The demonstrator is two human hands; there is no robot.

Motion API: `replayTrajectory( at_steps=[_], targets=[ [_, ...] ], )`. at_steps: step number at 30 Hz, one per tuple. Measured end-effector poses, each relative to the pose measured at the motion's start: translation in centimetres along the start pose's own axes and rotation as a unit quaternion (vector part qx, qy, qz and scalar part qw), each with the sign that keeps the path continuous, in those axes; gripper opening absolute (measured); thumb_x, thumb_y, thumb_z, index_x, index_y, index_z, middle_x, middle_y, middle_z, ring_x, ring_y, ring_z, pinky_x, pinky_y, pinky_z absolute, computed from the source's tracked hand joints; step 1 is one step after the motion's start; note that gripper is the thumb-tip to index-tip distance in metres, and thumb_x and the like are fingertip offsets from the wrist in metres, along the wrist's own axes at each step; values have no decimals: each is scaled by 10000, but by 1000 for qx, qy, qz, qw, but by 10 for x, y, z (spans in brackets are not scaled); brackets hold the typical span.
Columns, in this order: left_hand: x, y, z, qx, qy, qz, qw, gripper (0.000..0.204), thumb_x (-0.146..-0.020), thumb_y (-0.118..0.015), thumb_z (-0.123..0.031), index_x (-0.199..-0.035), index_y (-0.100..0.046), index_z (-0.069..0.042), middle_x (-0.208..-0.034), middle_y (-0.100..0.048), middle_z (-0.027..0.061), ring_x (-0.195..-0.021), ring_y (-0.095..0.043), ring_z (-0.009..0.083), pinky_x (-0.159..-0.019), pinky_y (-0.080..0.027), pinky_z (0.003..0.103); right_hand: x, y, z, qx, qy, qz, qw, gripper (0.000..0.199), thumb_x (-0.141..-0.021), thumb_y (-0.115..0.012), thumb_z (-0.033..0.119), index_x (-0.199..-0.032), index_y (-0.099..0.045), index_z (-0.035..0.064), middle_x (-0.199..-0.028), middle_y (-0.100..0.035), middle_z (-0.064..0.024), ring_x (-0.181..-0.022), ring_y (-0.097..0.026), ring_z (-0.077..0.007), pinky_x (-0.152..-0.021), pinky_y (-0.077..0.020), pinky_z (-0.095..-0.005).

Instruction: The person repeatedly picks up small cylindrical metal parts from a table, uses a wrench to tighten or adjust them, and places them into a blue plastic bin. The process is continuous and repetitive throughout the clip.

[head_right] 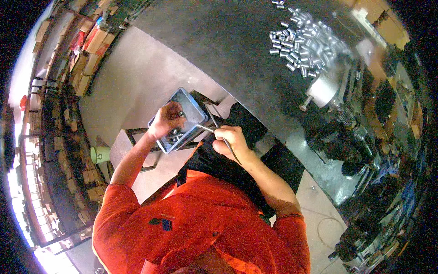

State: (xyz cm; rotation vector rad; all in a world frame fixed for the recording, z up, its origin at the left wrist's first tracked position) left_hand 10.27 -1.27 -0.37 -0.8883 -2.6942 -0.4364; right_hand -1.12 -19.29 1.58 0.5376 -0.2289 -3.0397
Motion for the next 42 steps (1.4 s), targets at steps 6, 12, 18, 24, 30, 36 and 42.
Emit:
replayTrajectory(
  at_steps=[6,12,18,24,30,36,42],
  targets=[
    [9,-42,-53,-224,-116,42,967,275,-706,-765,-49,-936,-619,-10,-772,-558,21,-698,-518,109,-612,-439,249,-1,4,0,2,-6,0,1000,263,-659,-640,159,-588,-412,49,-548,-398,-92,-462,-442,-256,-451,-324,-362],
    [12,-72,-81,-352,-255,67,898,242,-669,-757,-62,-876,-641,-12,-759,-565,80,-623,-565,217,-540,-463,328,-1,3,5,109,2,12,994,229,-643,-664,155,-608,-460,56,-588,-497,-125,-517,-522,-322,-481,-392,-394],
    [21,-93,-91,-443,-348,79,822,251,-651,-749,-69,-876,-644,-30,-769,-566,108,-651,-587,291,-550,-473,358,-1,4,7,115,-6,3,993,193,-634,-643,141,-606,-477,48,-572,-508,-148,-520,-543,-325,-481,-402,-400],
    [7,-81,-79,-294,-235,107,920,211,-755,-719,-83,-930,-639,2,-770,-619,86,-661,-628,227,-588,-500,334,-3,9,-3,43,-36,-11,998,206,-655,-602,142,-578,-443,35,-517,-441,-150,-467,-505,-319,-452,-379,-368],
    [1,-75,-46,-9,-25,133,991,186,-869,-634,-90,-986,-614,53,-742,-651,76,-723,-638,124,-658,-503,268,-4,12,1,31,-36,-18,999,220,-667,-604,131,-580,-427,33,-502,-395,-124,-435,-463,-280,-437,-344,-349],
    [-8,-33,-66,-337,-188,-26,922,236,-688,-676,-37,-922,-652,-17,-773,-618,88,-645,-606,183,-620,-484,289,-3,21,4,-31,-48,-46,997,322,-686,-599,218,-552,-373,33,-524,-329,-65,-448,-363,-181,-446,-269,-322],
    [-13,-22,-50,-408,-208,-87,885,258,-588,-683,-51,-845,-660,-46,-780,-607,124,-655,-616,283,-612,-498,352,-1,5,30,-83,22,4,996,514,-775,-628,431,-554,-381,39,-544,-334,-53,-458,-369,-178,-449,-253,-332]
  ],
)
Point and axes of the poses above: each hand's wrist, its own x-axis away from the middle knuckle, its own y-axis out of the back of the hand, z = x × y, the point moved 9 cm from there along -x, towards the middle knuckle
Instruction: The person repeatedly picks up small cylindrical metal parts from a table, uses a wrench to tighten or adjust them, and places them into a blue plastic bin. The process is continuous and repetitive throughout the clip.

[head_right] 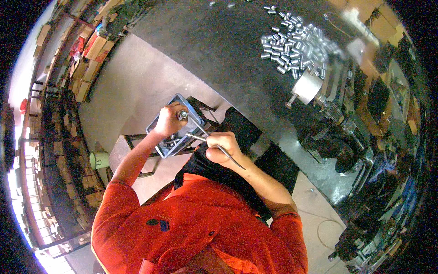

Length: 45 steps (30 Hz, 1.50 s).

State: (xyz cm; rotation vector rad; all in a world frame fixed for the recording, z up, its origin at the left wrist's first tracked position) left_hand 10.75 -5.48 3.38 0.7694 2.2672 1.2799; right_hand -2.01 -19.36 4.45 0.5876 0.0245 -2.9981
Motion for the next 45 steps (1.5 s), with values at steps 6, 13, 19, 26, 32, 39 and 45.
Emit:
replayTrajectory(
  at_steps=[6,13,19,26,32,39,45],
  targets=[
    [-1,-6,-11,0,-49,-8,999,281,-561,-698,-33,-835,-639,-54,-747,-577,118,-622,-590,284,-568,-479,345,2,-2,-5,-16,-12,1,1000,487,-767,-623,401,-552,-382,36,-542,-343,-51,-458,-367,-173,-448,-255,-330],
    [-1,-21,-35,13,-90,44,995,272,-562,-730,-94,-811,-621,-74,-724,-542,102,-647,-589,315,-563,-469,377,2,-5,-19,0,-43,16,999,471,-770,-607,406,-556,-402,40,-538,-348,-57,-465,-380,-165,-453,-273,-330],
    [-16,-16,-14,2,-88,16,996,244,-621,-721,-139,-843,-646,-69,-736,-595,116,-663,-616,317,-587,-487,369,1,-1,12,111,52,33,992,230,-680,-647,139,-636,-440,51,-593,-437,-123,-519,-493,-337,-469,-379,-414],
    [-107,18,-73,-46,-92,2,995,207,-691,-703,-210,-821,-673,-52,-745,-637,140,-693,-630,321,-622,-497,387,0,6,-5,63,33,-19,997,253,-635,-613,-6,-585,-369,41,-541,-355,-93,-461,-366,-247,-437,-281,-349],
    [-227,-25,-152,129,-134,-23,982,271,-761,-721,-167,-960,-648,2,-638,-606,91,-543,-554,125,-517,-456,318,5,4,-36,-38,-60,-35,997,236,-679,-567,-5,-550,-376,45,-520,-352,-55,-442,-351,-130,-421,-259,-318],
    [-241,-13,-146,477,-61,-58,875,377,-817,-623,-33,-1157,-520,91,-852,-664,133,-663,-635,156,-642,-495,260,9,5,-49,-45,-59,-40,996,232,-681,-577,-3,-562,-385,46,-524,-353,-57,-438,-372,-138,-421,-282,-312],
    [-139,25,-33,343,59,-69,935,258,-861,-629,-102,-1046,-603,75,-802,-674,113,-623,-624,120,-572,-488,248,5,5,-27,64,-16,-22,998,275,-637,-642,29,-587,-372,42,-553,-325,-67,-493,-379,-146,-461,-295,-312]
  ],
)
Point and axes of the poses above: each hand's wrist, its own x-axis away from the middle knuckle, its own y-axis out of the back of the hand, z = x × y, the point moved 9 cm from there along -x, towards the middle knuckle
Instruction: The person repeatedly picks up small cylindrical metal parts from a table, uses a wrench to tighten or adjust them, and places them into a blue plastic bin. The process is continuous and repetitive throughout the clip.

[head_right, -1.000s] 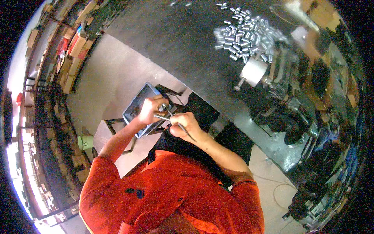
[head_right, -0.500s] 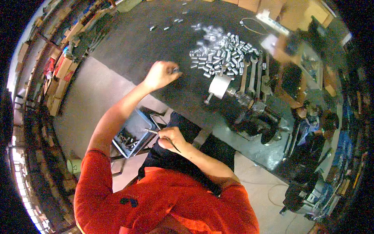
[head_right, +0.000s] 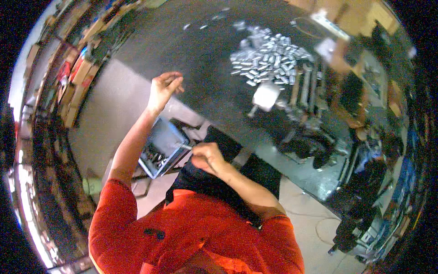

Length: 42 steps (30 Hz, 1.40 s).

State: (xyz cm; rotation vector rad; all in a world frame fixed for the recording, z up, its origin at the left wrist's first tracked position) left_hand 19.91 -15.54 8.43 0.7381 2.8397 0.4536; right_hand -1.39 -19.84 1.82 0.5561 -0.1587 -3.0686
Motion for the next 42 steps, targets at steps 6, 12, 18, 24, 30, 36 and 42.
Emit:
replayTrajectory(
  at_steps=[6,12,18,24,30,36,42],
  targets=[
    [133,89,150,-150,137,17,979,258,-762,-598,-58,-1012,-660,-50,-737,-662,82,-661,-617,138,-620,-493,293,-3,3,0,0,3,-22,1000,216,-648,-590,77,-572,-393,30,-535,-355,-76,-460,-374,-177,-448,-292,-317],
    [230,97,217,-486,180,230,824,339,-719,-608,-197,-1052,-666,-171,-856,-673,127,-797,-653,312,-687,-524,413,-4,-2,-5,39,-13,-9,999,217,-646,-571,94,-561,-383,28,-527,-353,-76,-450,-378,-187,-442,-283,-320],
    [230,101,266,-539,250,204,778,237,-711,-640,-247,-916,-691,-139,-888,-679,122,-846,-659,308,-712,-531,419,-6,-4,-5,23,-22,4,999,225,-653,-581,113,-566,-391,27,-527,-354,-77,-454,-385,-185,-444,-288,-321],
    [203,81,218,-541,168,223,793,283,-732,-668,-252,-956,-663,-79,-834,-667,143,-768,-658,285,-690,-526,390,-2,0,-12,11,-45,-9,999,248,-666,-604,128,-576,-394,31,-540,-344,-63,-465,-370,-163,-449,-285,-315],
    [180,47,110,-118,164,146,968,300,-826,-649,-42,-1114,-583,11,-943,-664,94,-846,-597,118,-767,-499,281,-2,-5,-8,8,-36,3,999,228,-658,-611,95,-588,-403,34,-544,-355,-75,-460,-378,-183,-446,-289,-323],
    [167,6,56,18,139,175,975,270,-826,-628,48,-1090,-571,63,-1022,-647,100,-953,-602,148,-861,-486,285,-3,2,-1,9,-31,-16,999,223,-649,-617,72,-591,-404,35,-547,-347,-74,-453,-374,-177,-443,-287,-326],
    [160,-1,46,49,153,170,972,219,-804,-666,28,-1016,-613,42,-907,-659,63,-839,-628,127,-793,-507,268,-2,1,-5,2,-13,-5,1000,228,-645,-625,76,-587,-408,36,-543,-360,-81,-446,-380,-192,-434,-292,-336]
  ],
)
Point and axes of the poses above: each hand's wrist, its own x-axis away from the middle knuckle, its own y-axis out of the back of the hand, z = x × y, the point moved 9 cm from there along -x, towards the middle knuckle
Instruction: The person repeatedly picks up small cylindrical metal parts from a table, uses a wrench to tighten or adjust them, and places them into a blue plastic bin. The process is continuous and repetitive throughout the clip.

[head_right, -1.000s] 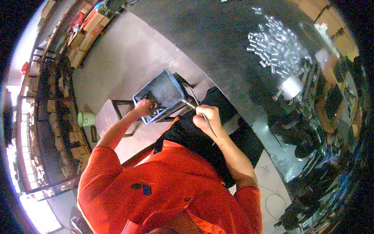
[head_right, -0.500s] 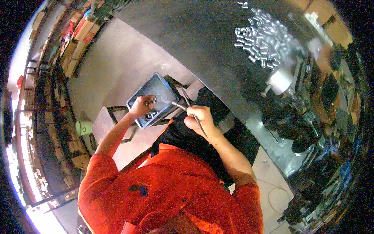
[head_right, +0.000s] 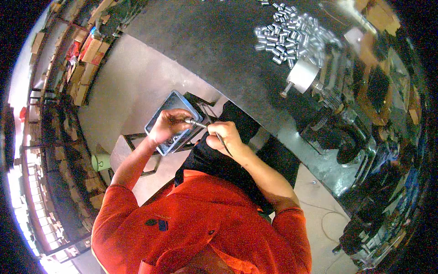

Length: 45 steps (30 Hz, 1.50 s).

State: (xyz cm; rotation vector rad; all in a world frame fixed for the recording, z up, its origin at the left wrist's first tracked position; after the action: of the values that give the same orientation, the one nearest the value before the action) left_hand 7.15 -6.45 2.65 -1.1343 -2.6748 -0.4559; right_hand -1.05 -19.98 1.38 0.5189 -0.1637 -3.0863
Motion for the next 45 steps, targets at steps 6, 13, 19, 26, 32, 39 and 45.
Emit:
replayTrajectory(
  at_steps=[6,13,19,26,32,39,45],
  targets=[
    [-1,-6,-7,-5,2,23,1000,139,-875,-614,-89,-888,-635,47,-751,-642,65,-645,-602,127,-644,-494,264,2,-3,3,39,13,6,999,272,-671,-635,135,-582,-397,39,-564,-369,-80,-451,-392,-188,-436,-282,-327],
    [1,-18,0,12,20,10,1000,165,-892,-604,-84,-948,-599,71,-693,-615,57,-615,-599,122,-603,-498,256,2,-4,-3,61,11,-6,998,238,-642,-616,120,-568,-405,37,-527,-375,-89,-440,-424,-216,-424,-310,-335],
    [-9,7,-3,48,-18,-4,999,169,-826,-651,-2,-981,-589,21,-788,-635,55,-737,-611,129,-677,-489,256,-2,2,-7,-19,-56,0,998,256,-680,-570,160,-551,-388,34,-503,-321,-75,-446,-357,-130,-428,-283,-315],
    [-5,31,-20,-376,-184,-122,900,300,-652,-691,13,-940,-617,-26,-754,-546,116,-595,-555,229,-546,-450,323,0,-3,35,-74,37,29,996,423,-724,-637,329,-548,-376,45,-542,-336,-53,-446,-350,-187,-443,-246,-342],
    [-7,19,-22,-391,-190,-115,893,255,-636,-702,-36,-881,-630,-44,-768,-566,117,-634,-594,304,-565,-474,367,1,-6,27,-62,21,33,997,431,-730,-629,331,-552,-370,36,-540,-345,-53,-451,-363,-177,-443,-259,-332],
    [-10,-22,-22,-394,-243,-40,886,286,-609,-712,-70,-883,-629,-57,-776,-565,128,-662,-591,339,-575,-474,379,-3,-14,18,-11,16,48,999,331,-722,-632,268,-595,-427,41,-554,-381,-93,-468,-414,-225,-460,-304,-353],
    [-37,13,-21,-404,-199,-111,886,265,-663,-712,-113,-920,-674,-59,-722,-605,106,-553,-596,225,-529,-473,337,0,-3,44,87,94,45,991,175,-663,-677,162,-659,-528,70,-583,-490,-117,-539,-557,-320,-482,-428,-426]
  ],
)
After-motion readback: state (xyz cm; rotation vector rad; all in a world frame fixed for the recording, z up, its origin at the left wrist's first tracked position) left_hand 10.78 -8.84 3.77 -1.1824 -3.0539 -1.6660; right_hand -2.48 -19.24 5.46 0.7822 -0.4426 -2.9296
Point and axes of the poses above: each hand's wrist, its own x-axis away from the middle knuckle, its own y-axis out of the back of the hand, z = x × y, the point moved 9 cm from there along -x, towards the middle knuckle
